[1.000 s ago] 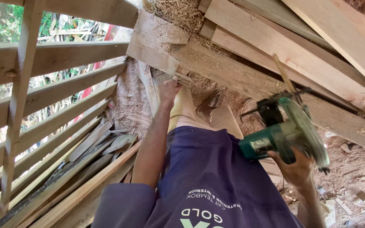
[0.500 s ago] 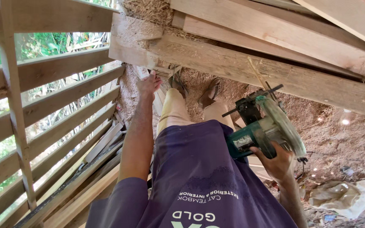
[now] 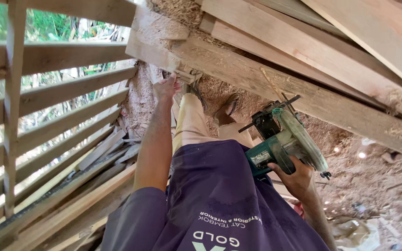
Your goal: The person carries a corded circular saw through a sawdust-covered wood shed, positions wooden planks on the ground, and cuts them with the saw, adjusting and repositioning boards between cuts.
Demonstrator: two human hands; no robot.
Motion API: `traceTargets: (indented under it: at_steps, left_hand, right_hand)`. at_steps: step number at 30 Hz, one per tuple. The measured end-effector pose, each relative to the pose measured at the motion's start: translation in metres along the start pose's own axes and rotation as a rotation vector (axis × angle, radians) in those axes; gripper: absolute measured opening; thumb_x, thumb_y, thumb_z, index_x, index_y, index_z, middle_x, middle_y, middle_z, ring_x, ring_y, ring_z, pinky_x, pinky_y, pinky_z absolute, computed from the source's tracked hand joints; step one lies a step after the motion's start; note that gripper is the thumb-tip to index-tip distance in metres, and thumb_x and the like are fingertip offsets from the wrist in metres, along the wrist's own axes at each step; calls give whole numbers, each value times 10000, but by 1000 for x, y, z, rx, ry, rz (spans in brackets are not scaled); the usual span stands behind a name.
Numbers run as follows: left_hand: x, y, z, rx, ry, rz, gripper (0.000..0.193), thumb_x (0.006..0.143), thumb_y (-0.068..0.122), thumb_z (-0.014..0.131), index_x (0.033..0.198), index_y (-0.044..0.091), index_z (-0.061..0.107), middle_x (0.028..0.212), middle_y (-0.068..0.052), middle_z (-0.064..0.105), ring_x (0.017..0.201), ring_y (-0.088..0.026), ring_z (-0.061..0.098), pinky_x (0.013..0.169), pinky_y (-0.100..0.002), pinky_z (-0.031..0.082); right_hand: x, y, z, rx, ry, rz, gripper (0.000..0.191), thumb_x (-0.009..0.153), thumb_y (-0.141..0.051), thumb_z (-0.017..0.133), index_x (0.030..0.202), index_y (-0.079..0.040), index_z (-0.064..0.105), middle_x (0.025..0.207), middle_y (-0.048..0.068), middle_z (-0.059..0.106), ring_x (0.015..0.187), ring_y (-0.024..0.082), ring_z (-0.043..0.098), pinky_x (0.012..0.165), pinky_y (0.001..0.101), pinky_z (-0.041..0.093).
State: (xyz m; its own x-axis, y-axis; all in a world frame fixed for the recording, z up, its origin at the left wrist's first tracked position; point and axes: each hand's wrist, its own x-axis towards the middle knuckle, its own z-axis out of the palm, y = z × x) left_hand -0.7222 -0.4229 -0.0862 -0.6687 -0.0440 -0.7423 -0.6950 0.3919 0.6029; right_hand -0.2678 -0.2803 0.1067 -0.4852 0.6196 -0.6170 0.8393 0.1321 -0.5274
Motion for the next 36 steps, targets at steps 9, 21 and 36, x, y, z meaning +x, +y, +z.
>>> traceTargets:
  at_steps: [9,21,36]
  left_hand:
    - [0,-6,-19,-432,-185,-230,534,1007,408,537,1267,-50,624,1085,-177,781,737,-191,805,581,-263,591]
    - [28,-26,-26,-152,-340,189,356,970,250,772,754,-6,652,685,6,625,600,-71,566,545,-258,478]
    - [36,-88,-58,489,-523,590,394,1004,413,521,781,102,616,703,56,594,687,-98,594,651,-316,446]
  right_hand:
    - [14,-50,2,-98,25,-95,538,809,-498,813,1002,2,761,714,89,726,592,163,674,559,365,544]
    - [52,-153,41,-92,29,-179,552,803,-491,812,1047,1,758,726,85,730,603,161,691,560,355,553]
    - [117,-177,108,-95,-275,-538,531,796,-494,809,1024,-20,735,682,109,731,550,210,712,524,374,566]
